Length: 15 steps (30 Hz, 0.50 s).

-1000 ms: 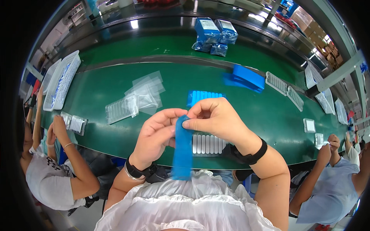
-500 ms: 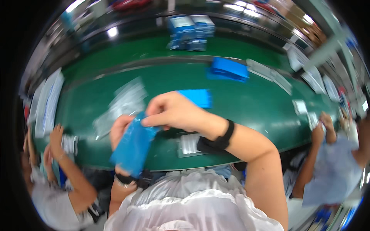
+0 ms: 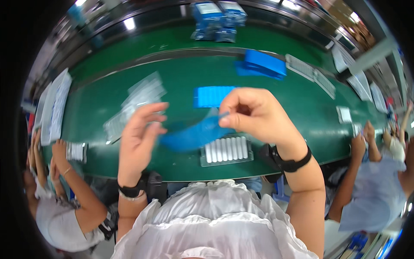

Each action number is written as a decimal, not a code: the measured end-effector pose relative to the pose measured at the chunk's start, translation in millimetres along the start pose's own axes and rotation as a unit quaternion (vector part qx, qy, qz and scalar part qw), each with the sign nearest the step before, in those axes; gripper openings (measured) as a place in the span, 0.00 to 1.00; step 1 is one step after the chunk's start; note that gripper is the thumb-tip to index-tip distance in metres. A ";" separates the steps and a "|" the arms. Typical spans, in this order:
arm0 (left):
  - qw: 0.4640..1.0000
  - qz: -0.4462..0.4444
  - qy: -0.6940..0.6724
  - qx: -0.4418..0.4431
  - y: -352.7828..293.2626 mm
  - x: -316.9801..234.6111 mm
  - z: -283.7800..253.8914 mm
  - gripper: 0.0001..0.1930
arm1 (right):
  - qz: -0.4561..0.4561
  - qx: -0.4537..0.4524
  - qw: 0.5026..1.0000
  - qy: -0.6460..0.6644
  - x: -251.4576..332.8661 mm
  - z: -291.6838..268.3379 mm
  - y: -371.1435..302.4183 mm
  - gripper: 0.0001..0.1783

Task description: Assembling small blue plastic components into clear trays on a factory conveyor belt.

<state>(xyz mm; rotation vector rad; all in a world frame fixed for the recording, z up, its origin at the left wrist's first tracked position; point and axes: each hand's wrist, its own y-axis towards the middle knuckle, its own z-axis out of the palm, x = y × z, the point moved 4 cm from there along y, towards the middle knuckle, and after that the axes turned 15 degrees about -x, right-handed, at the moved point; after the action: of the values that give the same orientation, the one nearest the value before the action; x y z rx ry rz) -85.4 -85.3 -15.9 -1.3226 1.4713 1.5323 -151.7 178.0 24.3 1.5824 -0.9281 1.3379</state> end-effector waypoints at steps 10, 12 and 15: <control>0.956 -0.118 -0.259 0.074 -9.5 -14.2 10.7 0.15 | 0.114 0.144 0.981 0.056 -10.8 66.9 34.2 0.06; 0.970 -0.121 -0.207 0.038 -8.0 -9.8 4.5 0.10 | 0.110 0.172 0.978 0.052 -14.1 76.5 40.1 0.07; 0.980 -0.106 -0.168 0.005 -4.7 -10.2 -7.2 0.07 | 0.116 0.207 0.968 0.078 -16.0 91.7 47.9 0.08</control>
<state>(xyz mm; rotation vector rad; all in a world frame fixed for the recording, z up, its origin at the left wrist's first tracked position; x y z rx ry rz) -76.3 -89.3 -7.0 -1.1081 1.0910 1.5173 -164.9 75.4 8.3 1.6770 -0.7877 1.8901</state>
